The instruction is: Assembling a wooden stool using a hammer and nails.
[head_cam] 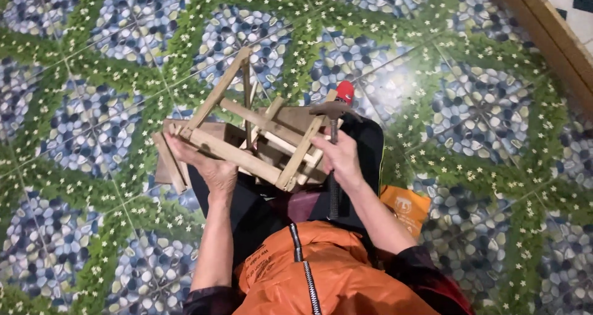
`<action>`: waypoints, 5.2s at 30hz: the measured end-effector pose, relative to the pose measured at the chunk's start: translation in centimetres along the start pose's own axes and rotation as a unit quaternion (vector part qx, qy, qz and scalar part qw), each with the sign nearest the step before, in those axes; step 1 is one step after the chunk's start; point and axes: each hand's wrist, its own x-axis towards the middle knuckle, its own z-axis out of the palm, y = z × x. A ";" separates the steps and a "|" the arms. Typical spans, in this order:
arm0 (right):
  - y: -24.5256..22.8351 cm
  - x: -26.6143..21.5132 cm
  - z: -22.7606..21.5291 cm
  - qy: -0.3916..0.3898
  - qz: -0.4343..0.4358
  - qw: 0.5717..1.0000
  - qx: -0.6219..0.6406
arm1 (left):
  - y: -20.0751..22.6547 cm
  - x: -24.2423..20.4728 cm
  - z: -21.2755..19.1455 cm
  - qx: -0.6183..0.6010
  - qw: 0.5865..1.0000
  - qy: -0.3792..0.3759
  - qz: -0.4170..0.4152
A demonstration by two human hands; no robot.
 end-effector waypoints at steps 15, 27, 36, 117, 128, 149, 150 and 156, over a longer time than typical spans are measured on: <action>-3.9 -2.6 1.9 -0.031 0.026 0.998 0.054 | -9.6 2.3 1.9 -0.272 0.911 0.096 -0.293; -4.1 -2.3 -0.5 -0.008 0.014 0.998 0.053 | 2.7 10.4 1.4 -0.350 0.932 -0.006 -0.094; -0.4 0.4 -1.7 -0.008 0.028 0.999 0.023 | 3.7 10.4 2.3 -0.313 0.939 -0.130 0.060; 4.2 -4.4 11.7 -0.361 0.234 0.889 0.153 | 7.0 -8.1 -8.3 -0.219 0.956 -0.047 -0.188; 2.3 -3.0 12.1 -0.366 0.216 0.887 0.181 | 7.3 -5.3 -6.5 -0.317 0.943 0.035 -0.094; -3.8 -1.4 6.7 -0.334 0.116 0.920 0.172 | 6.3 -8.5 0.6 -0.408 0.913 0.003 0.001; -3.6 -1.6 6.3 -0.334 0.112 0.921 0.165 | 6.1 -9.4 0.7 -0.403 0.915 -0.019 -0.003; -3.2 -3.3 5.3 -0.302 0.059 0.943 0.123 | 5.8 -12.5 1.3 -0.433 0.897 -0.079 -0.035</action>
